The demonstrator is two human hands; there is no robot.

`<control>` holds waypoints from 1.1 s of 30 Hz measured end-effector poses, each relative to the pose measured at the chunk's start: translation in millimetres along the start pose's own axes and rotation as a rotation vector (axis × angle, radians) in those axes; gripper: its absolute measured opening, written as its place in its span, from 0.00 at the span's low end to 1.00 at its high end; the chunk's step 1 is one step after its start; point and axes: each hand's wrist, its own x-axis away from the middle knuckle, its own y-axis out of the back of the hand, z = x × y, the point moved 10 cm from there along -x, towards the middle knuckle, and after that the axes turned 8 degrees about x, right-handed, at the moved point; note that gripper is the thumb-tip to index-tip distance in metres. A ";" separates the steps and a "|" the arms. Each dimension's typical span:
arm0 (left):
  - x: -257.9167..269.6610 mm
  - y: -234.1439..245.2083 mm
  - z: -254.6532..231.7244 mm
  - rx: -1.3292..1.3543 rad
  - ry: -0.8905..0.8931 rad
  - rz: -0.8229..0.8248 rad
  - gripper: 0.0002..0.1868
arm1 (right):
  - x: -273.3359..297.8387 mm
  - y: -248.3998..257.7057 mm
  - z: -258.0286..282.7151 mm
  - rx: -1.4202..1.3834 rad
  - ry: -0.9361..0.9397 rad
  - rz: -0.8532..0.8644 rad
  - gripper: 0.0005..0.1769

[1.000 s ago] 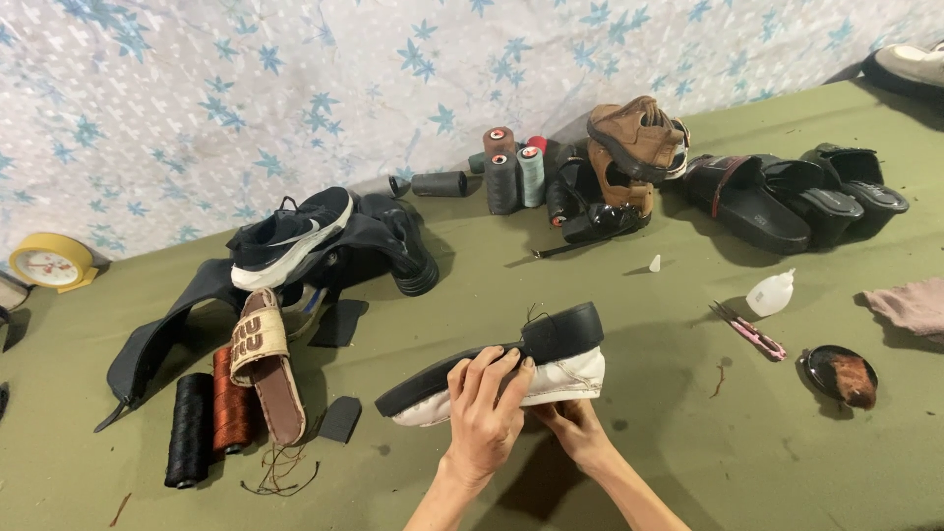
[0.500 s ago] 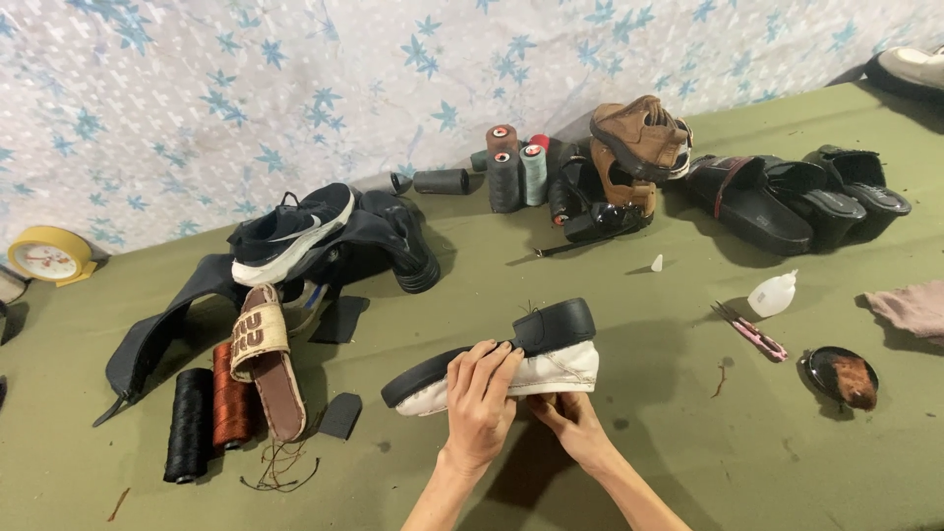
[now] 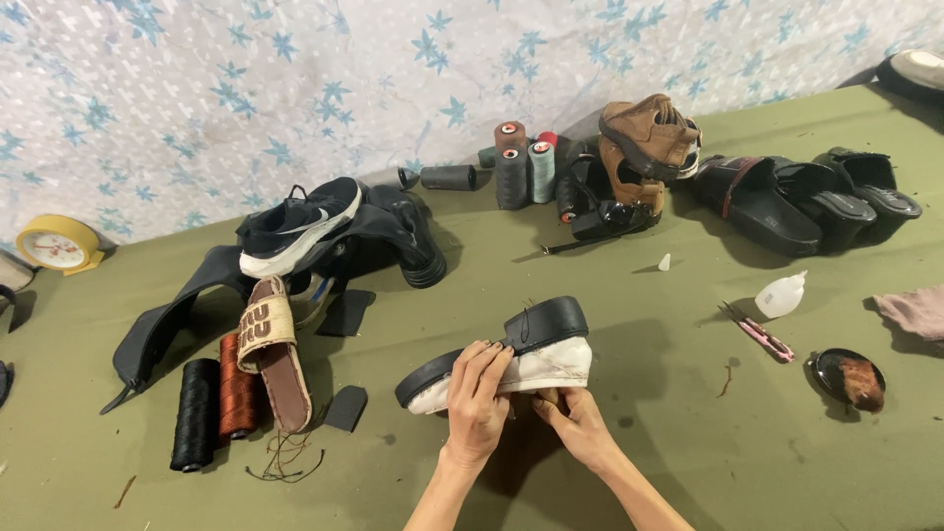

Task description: The person sews a white shoe using a needle and thread. They repeatedly push the needle through the shoe's sole and upper, pull the thread tight, and adjust the shoe's position on the table. The workspace contains various other shoes and spools of thread.

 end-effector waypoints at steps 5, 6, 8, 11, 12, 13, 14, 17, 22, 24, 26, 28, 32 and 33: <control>4.2 -3.9 4.8 0.003 0.012 -0.022 0.34 | 3.7 2.6 -0.1 0.064 -0.055 -0.012 0.07; 3.9 -5.2 3.6 -0.005 0.000 -0.032 0.33 | 4.3 5.1 -5.2 0.088 -0.058 -0.021 0.09; 9.5 -9.7 8.2 -0.003 0.017 -0.021 0.35 | 6.0 4.8 -4.9 0.072 -0.055 -0.017 0.11; 11.1 -14.0 11.1 0.002 0.027 -0.014 0.36 | 8.4 5.8 0.9 0.030 -0.092 -0.024 0.14; 11.4 -13.9 10.7 0.007 0.024 -0.018 0.36 | 10.4 6.4 1.1 0.006 -0.136 -0.033 0.15; 11.4 -15.2 11.0 0.005 0.026 -0.018 0.36 | 10.3 5.8 0.4 0.005 -0.137 -0.030 0.15; 11.1 -16.5 11.0 0.008 0.022 -0.017 0.36 | 10.5 6.9 -2.7 -0.028 -0.163 -0.049 0.15; 12.0 -19.2 11.4 0.005 0.020 -0.015 0.34 | 12.4 7.8 0.5 -0.067 -0.182 -0.074 0.16; 12.1 -25.5 13.1 -0.010 0.034 0.004 0.34 | 15.5 12.8 11.0 0.039 -0.175 -0.101 0.04; 9.0 -26.8 11.3 -0.012 0.016 0.009 0.34 | 19.3 9.5 11.6 -0.083 -0.281 -0.094 0.06; 9.4 -29.1 11.9 -0.009 0.019 0.014 0.34 | 19.6 8.4 1.7 -0.141 -0.311 -0.085 0.11; 9.0 -31.1 12.9 -0.002 0.022 0.020 0.34 | 18.9 8.6 -7.2 -0.199 -0.343 -0.079 0.17; 8.7 -33.0 17.1 0.018 0.050 0.055 0.33 | 18.9 -4.5 -1.9 -0.331 -0.367 0.093 0.15; 8.6 -32.3 18.5 0.028 0.062 0.056 0.33 | 21.5 -11.5 2.8 -0.394 -0.394 0.171 0.19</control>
